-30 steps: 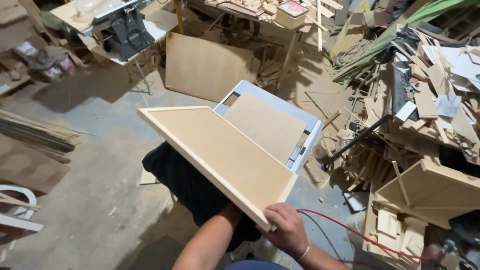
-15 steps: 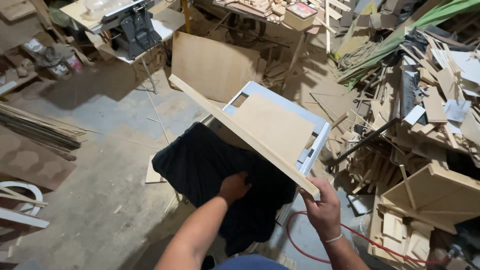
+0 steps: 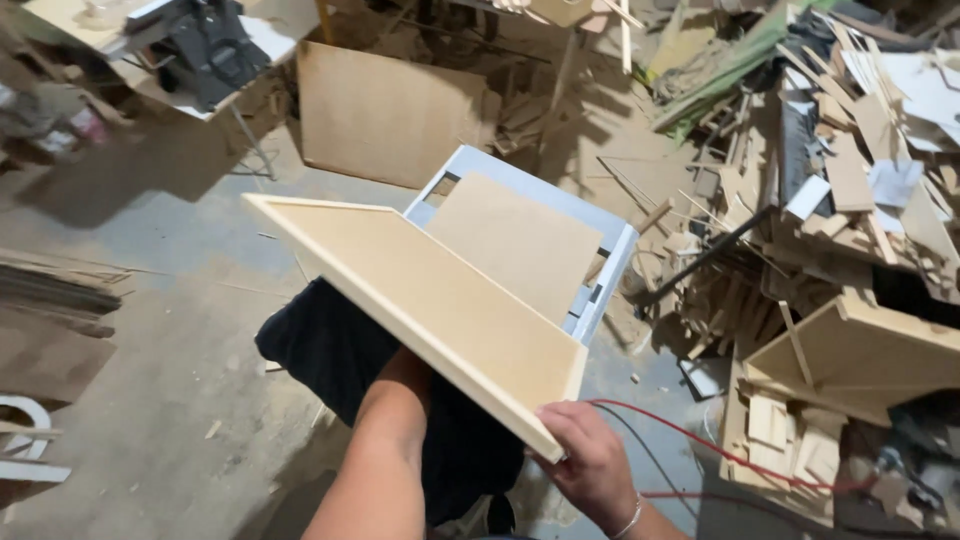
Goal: The person is preparing a wooden frame by placing a black cloth inside and fitting the backing board.
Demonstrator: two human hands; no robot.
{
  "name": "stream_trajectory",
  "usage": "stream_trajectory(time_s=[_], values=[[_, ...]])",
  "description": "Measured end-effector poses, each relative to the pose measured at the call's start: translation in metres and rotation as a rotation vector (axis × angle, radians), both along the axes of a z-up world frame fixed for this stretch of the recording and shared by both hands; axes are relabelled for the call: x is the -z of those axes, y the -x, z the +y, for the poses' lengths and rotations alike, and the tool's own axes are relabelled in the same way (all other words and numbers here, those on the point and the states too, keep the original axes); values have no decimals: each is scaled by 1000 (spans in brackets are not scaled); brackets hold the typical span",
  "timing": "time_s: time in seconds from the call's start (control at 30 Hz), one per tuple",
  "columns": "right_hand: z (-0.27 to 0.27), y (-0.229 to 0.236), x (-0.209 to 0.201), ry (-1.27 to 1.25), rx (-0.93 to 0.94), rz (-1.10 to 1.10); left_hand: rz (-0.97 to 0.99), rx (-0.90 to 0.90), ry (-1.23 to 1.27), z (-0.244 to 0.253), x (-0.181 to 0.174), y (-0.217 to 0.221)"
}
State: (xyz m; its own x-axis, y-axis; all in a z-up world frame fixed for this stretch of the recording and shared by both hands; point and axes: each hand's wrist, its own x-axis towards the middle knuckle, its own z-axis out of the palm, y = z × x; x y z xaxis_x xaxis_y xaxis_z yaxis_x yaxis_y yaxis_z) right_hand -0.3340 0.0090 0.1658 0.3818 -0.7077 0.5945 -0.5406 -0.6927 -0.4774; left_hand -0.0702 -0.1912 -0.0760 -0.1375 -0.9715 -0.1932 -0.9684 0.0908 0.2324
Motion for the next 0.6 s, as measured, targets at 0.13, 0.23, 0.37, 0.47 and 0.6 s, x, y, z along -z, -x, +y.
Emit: stream_trajectory(time_s=[0.13, 0.23, 0.37, 0.47, 0.6], values=[[-2, 2, -1, -6, -58, 24, -106, 84, 1, 20, 45, 0], [-11, 9, 2, -27, -37, -11, -197, 117, 29, 34, 67, -22], [-22, 15, 3, -53, 27, -91, -58, 86, 165, 95, 17, -64], [-20, 12, 0, -33, 7, -77, 247, -191, 189, 156, 7, -116], [-7, 4, 19, 26, -54, -8, 461, -775, 269, 220, 23, -198]])
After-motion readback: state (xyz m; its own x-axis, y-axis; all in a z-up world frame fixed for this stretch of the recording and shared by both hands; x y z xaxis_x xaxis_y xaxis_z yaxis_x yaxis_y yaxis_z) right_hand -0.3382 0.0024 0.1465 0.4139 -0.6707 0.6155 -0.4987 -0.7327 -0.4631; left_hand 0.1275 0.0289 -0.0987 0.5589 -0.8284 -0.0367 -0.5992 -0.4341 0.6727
